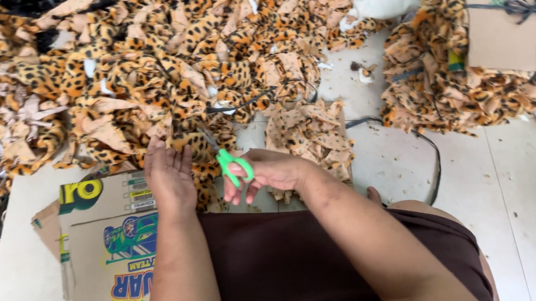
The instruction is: The person uses shears to cut small pieces of leopard-patterned fabric while sitting on the floor among piles of fabric scraps and cardboard boxes. The person picks up individual scraps and trims them to size with the tool.
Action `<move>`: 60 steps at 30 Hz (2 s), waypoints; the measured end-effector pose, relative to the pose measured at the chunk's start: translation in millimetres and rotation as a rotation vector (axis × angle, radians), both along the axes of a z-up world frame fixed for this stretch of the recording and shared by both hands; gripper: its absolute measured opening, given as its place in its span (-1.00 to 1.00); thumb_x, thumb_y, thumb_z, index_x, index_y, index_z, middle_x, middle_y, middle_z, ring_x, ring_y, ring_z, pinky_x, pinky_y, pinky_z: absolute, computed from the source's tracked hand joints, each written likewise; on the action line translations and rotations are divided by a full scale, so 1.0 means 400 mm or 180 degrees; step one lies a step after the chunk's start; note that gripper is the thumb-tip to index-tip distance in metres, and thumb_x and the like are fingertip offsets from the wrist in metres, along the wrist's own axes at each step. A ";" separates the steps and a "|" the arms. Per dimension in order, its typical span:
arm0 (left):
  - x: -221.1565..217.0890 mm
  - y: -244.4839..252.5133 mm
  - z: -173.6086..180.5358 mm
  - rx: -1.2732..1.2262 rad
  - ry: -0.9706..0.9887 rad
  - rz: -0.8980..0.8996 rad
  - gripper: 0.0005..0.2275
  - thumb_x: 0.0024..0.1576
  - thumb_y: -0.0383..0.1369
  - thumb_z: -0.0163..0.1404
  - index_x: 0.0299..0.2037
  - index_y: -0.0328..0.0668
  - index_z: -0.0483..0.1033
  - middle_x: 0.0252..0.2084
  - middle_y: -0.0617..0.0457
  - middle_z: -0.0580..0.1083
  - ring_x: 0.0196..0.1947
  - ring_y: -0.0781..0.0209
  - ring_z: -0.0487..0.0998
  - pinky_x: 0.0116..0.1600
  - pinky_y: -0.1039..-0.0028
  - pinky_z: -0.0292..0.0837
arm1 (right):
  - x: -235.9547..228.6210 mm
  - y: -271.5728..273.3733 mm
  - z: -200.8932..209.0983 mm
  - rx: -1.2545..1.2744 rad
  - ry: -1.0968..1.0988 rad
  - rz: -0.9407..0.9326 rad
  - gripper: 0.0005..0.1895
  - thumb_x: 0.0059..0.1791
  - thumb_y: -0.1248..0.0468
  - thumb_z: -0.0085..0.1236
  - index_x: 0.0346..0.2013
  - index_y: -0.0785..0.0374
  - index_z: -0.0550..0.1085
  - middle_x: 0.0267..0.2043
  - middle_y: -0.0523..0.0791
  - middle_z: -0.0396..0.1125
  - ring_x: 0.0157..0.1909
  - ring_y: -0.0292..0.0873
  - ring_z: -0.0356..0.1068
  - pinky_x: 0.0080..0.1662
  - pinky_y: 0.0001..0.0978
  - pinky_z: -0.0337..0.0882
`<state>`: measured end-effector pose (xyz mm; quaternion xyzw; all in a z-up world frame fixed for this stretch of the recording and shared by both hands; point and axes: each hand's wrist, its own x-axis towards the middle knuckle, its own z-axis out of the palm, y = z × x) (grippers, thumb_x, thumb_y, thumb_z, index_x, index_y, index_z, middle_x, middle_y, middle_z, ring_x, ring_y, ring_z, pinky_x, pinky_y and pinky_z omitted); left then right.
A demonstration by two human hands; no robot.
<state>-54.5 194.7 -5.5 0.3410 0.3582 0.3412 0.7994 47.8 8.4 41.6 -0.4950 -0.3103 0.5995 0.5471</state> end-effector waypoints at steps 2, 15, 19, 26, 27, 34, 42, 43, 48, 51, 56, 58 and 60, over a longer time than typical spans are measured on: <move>-0.001 -0.025 0.053 0.0066 0.0109 -0.0141 -0.56 0.27 -0.42 0.01 0.34 -0.21 0.21 -0.08 0.01 0.23 -0.01 0.17 0.39 0.30 0.21 0.54 | 0.040 -0.065 0.022 0.0141 -0.0077 0.0094 -0.36 0.03 -0.25 0.04 -0.23 0.35 0.55 -0.22 0.13 0.46 -0.13 0.04 0.52 -0.21 -0.28 0.62; 0.128 -0.397 0.353 0.2099 -0.0083 -0.2826 -0.68 0.26 -0.50 -0.06 0.22 -0.09 0.42 -0.01 -0.31 0.60 -0.03 0.01 0.66 0.04 0.29 0.63 | 0.103 -0.431 0.173 0.0363 -0.0576 -0.2068 -0.44 -0.02 -0.05 0.18 -0.22 0.52 0.50 -0.15 0.11 0.42 -0.12 0.02 0.53 -0.09 -0.18 0.60; 0.165 -0.478 0.275 0.2308 -0.0022 -0.2742 -0.77 0.25 -0.50 -0.02 0.09 -0.14 0.53 -0.06 -0.24 0.62 -0.09 0.02 0.70 0.02 0.31 0.63 | 0.148 -0.487 0.069 0.0109 -0.0212 -0.2619 -0.45 0.00 -0.11 0.16 -0.19 0.42 0.47 -0.18 0.04 0.44 -0.08 -0.04 0.55 0.08 -0.09 0.55; 0.170 -0.552 0.070 0.3704 0.0419 -0.2384 -0.85 0.24 -0.40 0.05 -0.03 0.07 0.60 -0.15 0.03 0.65 -0.08 0.12 0.68 0.02 0.38 0.58 | 0.205 -0.471 -0.057 0.0076 0.0285 -0.3174 -0.40 0.03 -0.24 0.02 -0.12 0.28 0.50 0.07 -0.01 0.46 0.03 -0.17 0.50 0.13 -0.30 0.49; 0.172 -0.558 0.044 0.3969 0.0395 -0.2339 -0.85 0.23 -0.44 0.06 -0.05 0.02 0.59 -0.14 0.03 0.65 -0.03 0.10 0.66 0.04 0.37 0.59 | 0.213 -0.466 -0.077 0.0056 0.0438 -0.3406 -0.41 0.03 -0.21 0.04 -0.14 0.30 0.52 0.05 0.01 0.47 0.06 -0.13 0.51 0.17 -0.27 0.49; 0.205 -0.578 -0.105 0.3946 0.0752 -0.2265 -0.85 0.24 -0.45 0.05 -0.03 0.01 0.49 -0.17 -0.04 0.64 -0.02 0.04 0.65 0.02 0.28 0.65 | 0.230 -0.469 -0.132 -0.1093 -0.0100 -0.3719 -0.44 0.01 -0.20 0.15 -0.11 0.28 0.52 -0.09 0.01 0.47 -0.10 -0.05 0.54 -0.02 -0.21 0.60; 0.243 -0.528 -0.071 0.1986 -0.0353 -0.2186 -0.75 0.11 -0.66 -0.08 -0.07 -0.16 0.40 -0.28 -0.11 0.60 -0.22 0.15 0.62 -0.12 0.46 0.53 | 0.229 -0.482 -0.122 -0.0742 -0.0640 -0.3224 -0.40 -0.10 0.00 0.40 0.09 0.20 0.40 -0.12 -0.09 0.41 -0.12 -0.22 0.41 -0.10 -0.39 0.46; 0.247 -0.515 -0.082 0.1480 -0.0541 -0.2253 -0.77 0.11 -0.68 -0.15 -0.11 -0.20 0.40 -0.27 -0.10 0.57 -0.25 0.23 0.58 -0.16 0.50 0.50 | 0.233 -0.488 -0.141 -0.0621 -0.0455 -0.3197 -0.38 -0.08 0.07 0.40 0.13 0.21 0.33 -0.13 -0.08 0.39 -0.16 -0.23 0.39 -0.13 -0.37 0.47; 0.251 -0.495 -0.080 0.0599 -0.0878 -0.2230 -0.82 0.12 -0.62 -0.20 -0.15 -0.26 0.39 -0.38 -0.04 0.49 -0.16 0.24 0.59 -0.10 0.55 0.48 | 0.195 -0.448 -0.093 -0.0260 0.0615 -0.3100 -0.45 -0.04 0.15 0.31 0.15 0.13 0.26 -0.34 -0.21 0.30 -0.38 -0.33 0.39 -0.25 -0.46 0.55; 0.258 -0.493 -0.093 -0.0015 -0.0938 -0.2145 -0.77 0.12 -0.55 -0.17 -0.03 -0.24 0.39 -0.25 -0.08 0.49 -0.08 0.14 0.61 -0.06 0.47 0.58 | 0.188 -0.434 -0.077 -0.0266 0.0425 -0.3228 -0.46 -0.07 0.27 0.36 0.10 0.16 0.28 -0.33 -0.21 0.32 -0.40 -0.36 0.40 -0.31 -0.53 0.57; 0.259 -0.514 -0.063 -0.0711 0.0036 -0.2392 -0.46 0.22 -0.03 -0.05 0.31 -0.19 0.26 0.13 -0.10 0.41 0.06 0.00 0.51 0.04 0.33 0.60 | 0.229 -0.479 -0.211 -0.0314 -0.0051 -0.3446 -0.50 -0.08 0.43 0.33 0.09 0.20 0.32 -0.28 -0.15 0.44 -0.37 -0.29 0.47 -0.36 -0.50 0.58; 0.265 -0.535 -0.144 -0.0321 0.0419 -0.2538 -0.56 0.15 -0.24 0.21 0.14 -0.29 0.39 -0.09 0.03 0.47 -0.09 0.17 0.55 -0.06 0.46 0.55 | 0.246 -0.491 -0.227 -0.0485 -0.0658 -0.3356 -0.53 -0.05 0.50 0.13 0.14 0.25 0.31 -0.26 -0.14 0.46 -0.34 -0.35 0.39 -0.37 -0.58 0.48; 0.247 -0.553 -0.118 -0.0210 0.0476 -0.2580 -0.60 0.11 -0.32 0.24 0.09 -0.27 0.41 -0.14 0.05 0.46 -0.14 0.21 0.54 -0.11 0.51 0.50 | 0.250 -0.503 -0.196 -0.0588 -0.0865 -0.3358 -0.51 -0.08 0.51 0.10 0.13 0.26 0.31 -0.26 -0.13 0.47 -0.35 -0.35 0.39 -0.36 -0.58 0.47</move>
